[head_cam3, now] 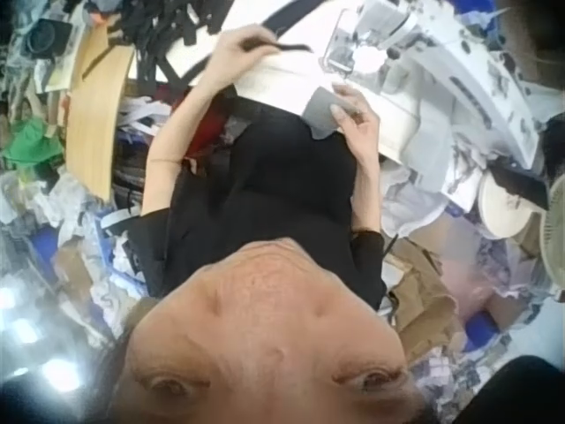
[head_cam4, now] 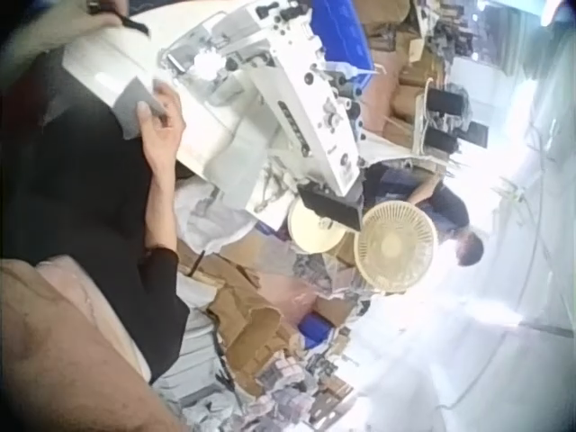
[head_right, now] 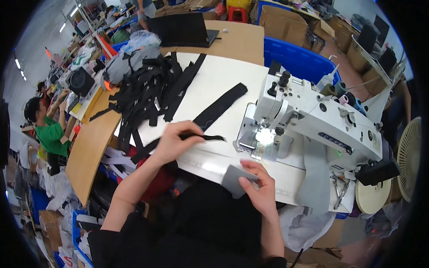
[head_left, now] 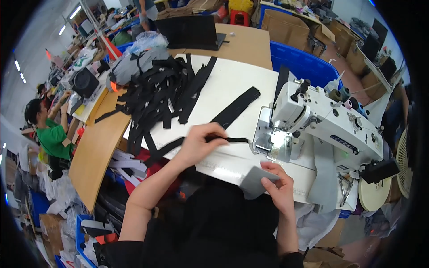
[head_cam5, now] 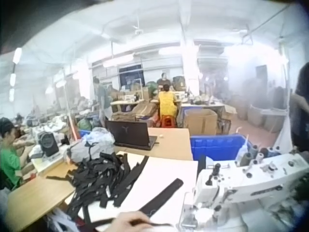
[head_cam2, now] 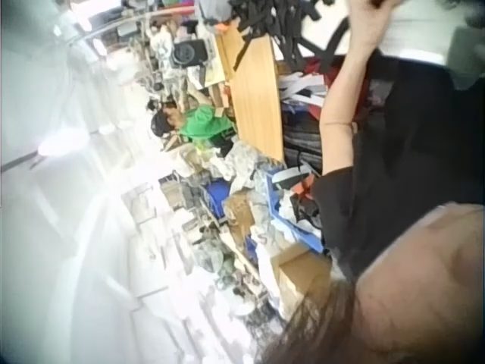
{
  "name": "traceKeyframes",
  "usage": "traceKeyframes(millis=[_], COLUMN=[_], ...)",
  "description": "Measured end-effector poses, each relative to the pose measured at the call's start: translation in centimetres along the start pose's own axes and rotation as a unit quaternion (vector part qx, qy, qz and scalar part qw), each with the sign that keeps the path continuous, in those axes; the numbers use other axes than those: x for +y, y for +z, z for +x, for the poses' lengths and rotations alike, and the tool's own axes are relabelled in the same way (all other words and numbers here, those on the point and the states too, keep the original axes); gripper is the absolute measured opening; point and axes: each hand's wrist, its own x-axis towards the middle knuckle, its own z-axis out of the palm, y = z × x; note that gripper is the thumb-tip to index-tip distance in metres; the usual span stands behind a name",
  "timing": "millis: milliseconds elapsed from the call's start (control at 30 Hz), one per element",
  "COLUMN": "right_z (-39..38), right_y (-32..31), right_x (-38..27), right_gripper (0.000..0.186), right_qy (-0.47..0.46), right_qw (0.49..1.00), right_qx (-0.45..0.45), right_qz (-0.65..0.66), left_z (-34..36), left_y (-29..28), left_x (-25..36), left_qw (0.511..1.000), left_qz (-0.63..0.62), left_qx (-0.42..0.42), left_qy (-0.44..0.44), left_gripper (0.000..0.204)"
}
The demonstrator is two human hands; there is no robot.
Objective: Sewing zippers onto strips of fabric using an industrial sewing machine.
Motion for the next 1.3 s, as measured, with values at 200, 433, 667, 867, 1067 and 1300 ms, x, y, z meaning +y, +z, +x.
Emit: traceKeyframes(millis=[200,433,667,867,1067,1300], right_z=[0.9,0.6,-1.2,-1.5,-1.0,-2.7], right_y=[1.9,-1.5,-1.8,0.6,2.1,1.5], right_x=[-0.1,0.5,1.2,-0.2,0.2,-0.3], right_gripper=[0.015,0.017,0.015,0.012,0.012,0.014], right_qy=[-0.029,-0.014,0.005,0.014,0.018,0.025], right_qw=[0.994,0.978,0.976,0.987,0.994,0.998], right_qx=[0.107,0.201,0.162,0.064,-0.100,-0.036], right_qz=[0.022,0.056,0.146,0.146,0.048,0.034], left_z=[0.5,0.3,1.5,1.9,1.8,0.3], left_y=[7.0,5.3,6.3,6.7,8.3,9.1], left_x=[1.0,-3.7,-0.6,1.0,1.9,1.7], left_qw=[0.975,0.921,0.867,0.858,0.848,0.903], left_qz=[-0.047,-0.155,-0.383,-0.407,-0.447,-0.363], left_qx=[-0.214,-0.290,-0.106,-0.080,-0.059,-0.135], left_qy=[-0.020,-0.211,-0.300,-0.304,-0.277,-0.186], left_gripper=[0.029,0.014,0.012,0.013,0.019,0.048])
